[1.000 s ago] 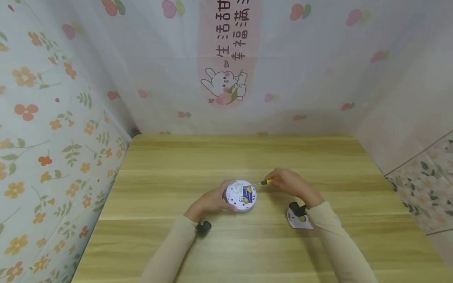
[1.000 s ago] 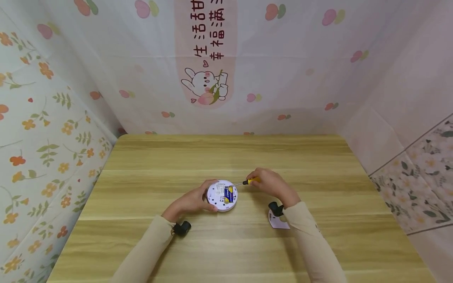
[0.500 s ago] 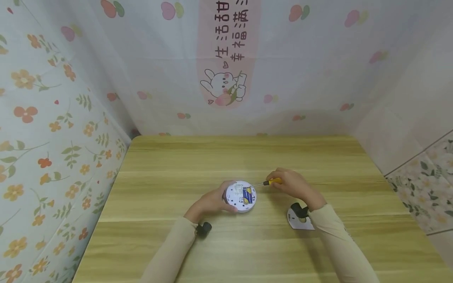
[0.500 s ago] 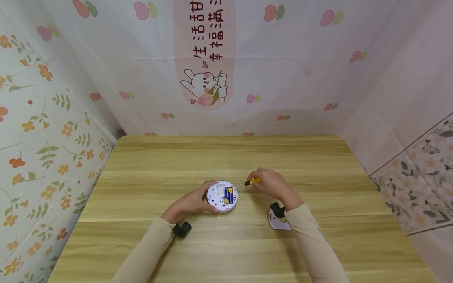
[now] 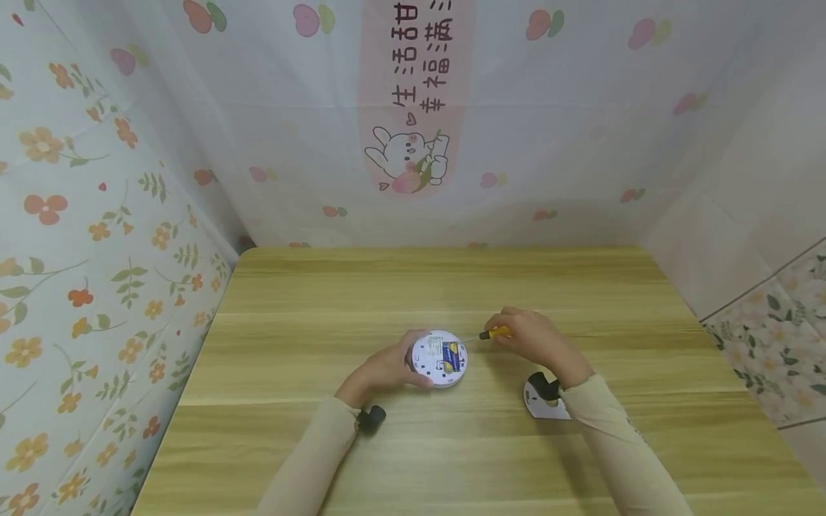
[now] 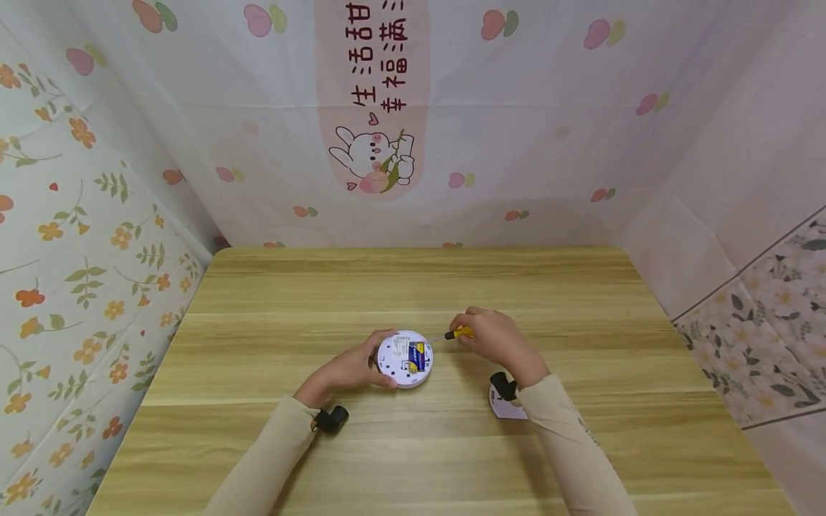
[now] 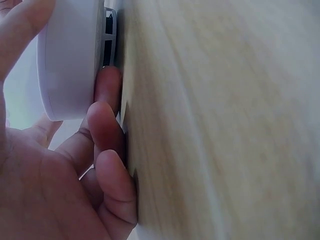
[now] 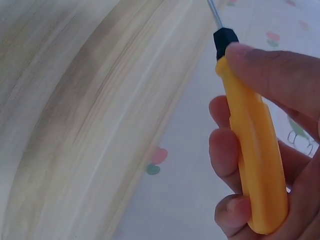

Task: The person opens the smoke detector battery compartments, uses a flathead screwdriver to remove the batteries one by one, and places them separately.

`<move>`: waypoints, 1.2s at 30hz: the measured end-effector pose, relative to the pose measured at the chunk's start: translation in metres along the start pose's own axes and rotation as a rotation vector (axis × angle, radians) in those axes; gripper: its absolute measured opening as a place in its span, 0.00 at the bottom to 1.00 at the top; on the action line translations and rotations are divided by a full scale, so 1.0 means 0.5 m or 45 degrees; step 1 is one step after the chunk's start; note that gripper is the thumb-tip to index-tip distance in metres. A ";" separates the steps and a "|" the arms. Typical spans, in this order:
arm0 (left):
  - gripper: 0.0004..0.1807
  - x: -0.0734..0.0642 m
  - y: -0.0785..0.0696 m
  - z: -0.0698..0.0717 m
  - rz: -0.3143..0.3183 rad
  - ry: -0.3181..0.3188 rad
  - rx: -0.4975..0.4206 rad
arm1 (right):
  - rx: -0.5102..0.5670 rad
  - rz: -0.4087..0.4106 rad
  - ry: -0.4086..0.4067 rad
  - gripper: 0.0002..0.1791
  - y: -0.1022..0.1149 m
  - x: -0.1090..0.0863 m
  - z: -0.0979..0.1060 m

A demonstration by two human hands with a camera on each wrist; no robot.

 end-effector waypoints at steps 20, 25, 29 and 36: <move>0.56 -0.001 -0.001 0.002 0.011 -0.003 0.013 | 0.012 -0.002 0.048 0.08 -0.004 0.024 -0.006; 0.56 0.000 0.001 0.001 0.012 0.003 0.012 | 0.140 -0.057 0.087 0.08 -0.020 0.024 -0.013; 0.57 0.002 0.003 -0.001 0.006 0.009 0.012 | 0.207 -0.079 0.096 0.08 -0.030 0.025 -0.019; 0.57 0.006 0.005 -0.003 0.002 0.007 0.016 | 0.318 -0.037 0.095 0.09 -0.036 0.034 -0.029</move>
Point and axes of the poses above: each hand's wrist, its own x-axis towards the middle knuckle, its own z-axis out of the back of the hand, y = z × x, the point moved 4 cm from there along x, towards the middle knuckle, and after that the axes turned 12 degrees about z, right-handed, at the moved point
